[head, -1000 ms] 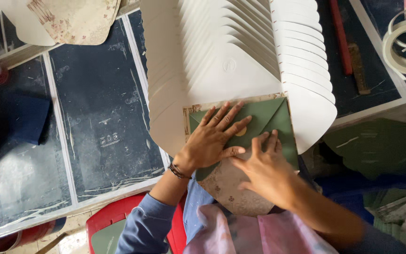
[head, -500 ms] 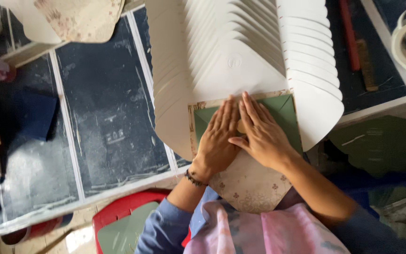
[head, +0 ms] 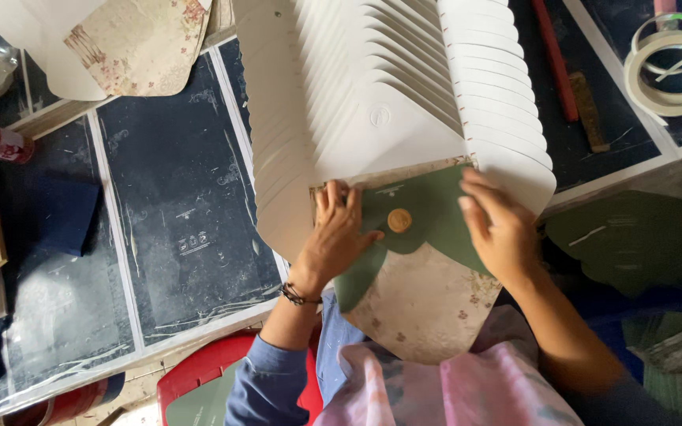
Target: The person folds green paper pieces into triangular shapes and places them on a stack. They then handle a stack of white paper sheets, smoothing and aligning them on the table.
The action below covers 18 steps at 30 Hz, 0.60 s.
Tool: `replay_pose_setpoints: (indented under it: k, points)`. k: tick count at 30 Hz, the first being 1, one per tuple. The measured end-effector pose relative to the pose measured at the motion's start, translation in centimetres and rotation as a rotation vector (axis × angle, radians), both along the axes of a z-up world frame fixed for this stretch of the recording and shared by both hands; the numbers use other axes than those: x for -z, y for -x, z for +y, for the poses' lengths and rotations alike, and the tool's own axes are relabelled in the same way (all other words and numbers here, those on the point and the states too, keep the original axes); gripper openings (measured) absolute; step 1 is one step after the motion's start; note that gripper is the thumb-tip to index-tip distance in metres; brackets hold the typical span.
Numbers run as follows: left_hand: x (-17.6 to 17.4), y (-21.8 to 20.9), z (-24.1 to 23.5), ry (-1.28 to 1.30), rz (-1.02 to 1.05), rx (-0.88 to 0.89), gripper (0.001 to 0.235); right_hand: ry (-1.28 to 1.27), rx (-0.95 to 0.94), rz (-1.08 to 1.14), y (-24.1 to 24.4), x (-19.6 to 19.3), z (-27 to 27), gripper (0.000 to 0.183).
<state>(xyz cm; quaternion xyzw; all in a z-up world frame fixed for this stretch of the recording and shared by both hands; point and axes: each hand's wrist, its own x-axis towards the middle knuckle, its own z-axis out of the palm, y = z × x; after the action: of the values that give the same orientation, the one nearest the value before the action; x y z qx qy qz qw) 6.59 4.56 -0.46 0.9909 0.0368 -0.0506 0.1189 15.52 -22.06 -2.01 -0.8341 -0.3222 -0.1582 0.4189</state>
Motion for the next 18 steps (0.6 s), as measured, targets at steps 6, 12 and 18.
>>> replay_pose_setpoints:
  k: [6,12,18]
  points:
    - [-7.1,4.5,7.3,0.423,0.159,-0.555,0.023,0.062,0.255,-0.247,1.5,-3.2,-4.6,0.022]
    - [-6.4,18.2,17.9,0.941,-1.01,-1.135,0.018,0.029,0.331,0.23,-0.4,2.7,-9.0,0.026]
    - [-0.3,26.6,24.5,0.095,-0.382,-1.296,0.051,0.011,0.296,-0.061,-0.4,-2.7,-7.6,0.022]
